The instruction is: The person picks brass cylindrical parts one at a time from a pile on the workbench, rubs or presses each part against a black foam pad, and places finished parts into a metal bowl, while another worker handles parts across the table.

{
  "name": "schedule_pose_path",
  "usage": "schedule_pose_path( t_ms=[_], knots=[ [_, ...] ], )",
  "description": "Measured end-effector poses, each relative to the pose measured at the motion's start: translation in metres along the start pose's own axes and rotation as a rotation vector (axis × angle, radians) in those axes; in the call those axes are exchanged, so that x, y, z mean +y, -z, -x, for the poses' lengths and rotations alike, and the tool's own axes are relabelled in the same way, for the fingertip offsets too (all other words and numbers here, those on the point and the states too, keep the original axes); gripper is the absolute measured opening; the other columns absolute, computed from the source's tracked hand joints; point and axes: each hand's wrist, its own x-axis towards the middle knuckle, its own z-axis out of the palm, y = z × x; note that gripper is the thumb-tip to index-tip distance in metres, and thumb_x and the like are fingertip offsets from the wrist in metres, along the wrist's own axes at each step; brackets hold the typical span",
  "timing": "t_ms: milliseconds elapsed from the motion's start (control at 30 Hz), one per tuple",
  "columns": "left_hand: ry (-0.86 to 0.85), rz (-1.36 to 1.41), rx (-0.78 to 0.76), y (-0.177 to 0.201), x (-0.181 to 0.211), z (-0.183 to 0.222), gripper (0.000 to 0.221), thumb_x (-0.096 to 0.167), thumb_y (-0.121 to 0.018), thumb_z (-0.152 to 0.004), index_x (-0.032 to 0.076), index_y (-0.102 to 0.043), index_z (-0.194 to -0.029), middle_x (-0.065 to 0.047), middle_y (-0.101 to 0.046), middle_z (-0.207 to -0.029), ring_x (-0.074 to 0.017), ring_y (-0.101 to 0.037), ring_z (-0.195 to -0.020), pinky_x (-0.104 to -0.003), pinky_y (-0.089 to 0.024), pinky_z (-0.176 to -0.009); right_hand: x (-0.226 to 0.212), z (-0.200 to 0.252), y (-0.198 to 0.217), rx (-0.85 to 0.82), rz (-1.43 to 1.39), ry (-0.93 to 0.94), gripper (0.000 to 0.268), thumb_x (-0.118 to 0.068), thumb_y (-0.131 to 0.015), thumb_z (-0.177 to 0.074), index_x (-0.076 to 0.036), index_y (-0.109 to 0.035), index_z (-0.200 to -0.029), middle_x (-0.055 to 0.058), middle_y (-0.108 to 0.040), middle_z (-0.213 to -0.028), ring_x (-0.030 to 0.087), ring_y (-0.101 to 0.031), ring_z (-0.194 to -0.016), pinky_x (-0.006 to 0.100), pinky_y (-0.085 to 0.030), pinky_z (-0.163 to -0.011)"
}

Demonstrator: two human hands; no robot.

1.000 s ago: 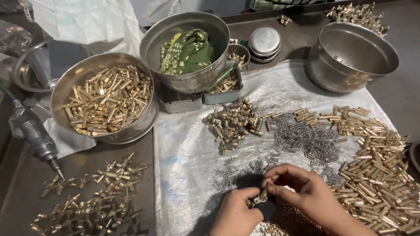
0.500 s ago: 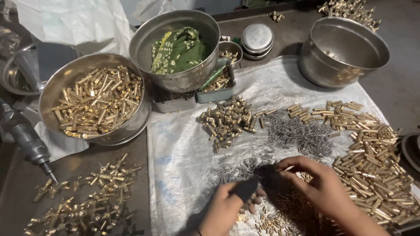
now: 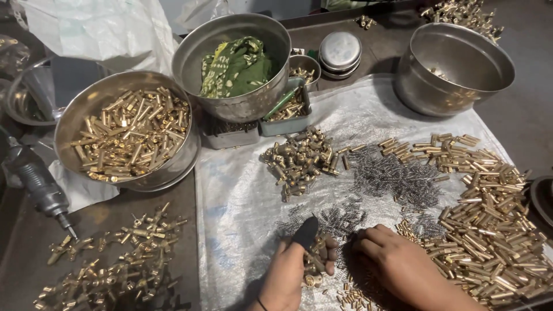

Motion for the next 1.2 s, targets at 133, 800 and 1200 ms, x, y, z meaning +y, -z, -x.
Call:
schedule_pose_path(
  t_ms=[133, 800, 1200],
  knots=[
    [0.107, 0.116, 0.033, -0.006, -0.001, 0.001, 0.048, 0.040, -0.054, -0.101, -0.002, -0.073, -0.088, -0.011, -0.071, -0.071, -0.0211, -0.065, -0.057, -0.032, -0.052, -0.057, -0.013, -0.005, 0.015, 0.056, -0.074, -0.035, 0.036, -0.013, -0.071, -0.073, -0.010, -0.071, -0.109, 0.008, -0.071, -0.110, 0.030, -0.068, -0.099, 0.040, -0.057, -0.081],
    [0.064, 0.082, 0.186, 0.017, -0.054, -0.028, 0.027, 0.023, -0.073, -0.089, 0.001, -0.081, -0.101, 0.001, -0.077, -0.080, -0.0072, -0.064, -0.071, -0.025, -0.050, -0.067, -0.042, -0.014, 0.010, 0.325, -0.288, 0.096, 0.027, -0.011, -0.080, -0.077, -0.006, -0.069, -0.101, 0.012, -0.069, -0.109, 0.031, -0.073, -0.091, 0.036, -0.061, -0.073],
    [0.002, -0.238, -0.124, 0.038, -0.053, -0.031, 0.025, 0.021, -0.067, -0.095, 0.002, -0.080, -0.107, 0.000, -0.071, -0.075, -0.0075, -0.061, -0.063, -0.025, -0.048, -0.061, -0.029, -0.004, -0.006, 0.188, -0.386, 0.001, 0.021, -0.011, -0.080, -0.077, -0.005, -0.068, -0.093, 0.010, -0.068, -0.096, 0.027, -0.074, -0.084, 0.035, -0.061, -0.071]
  ],
)
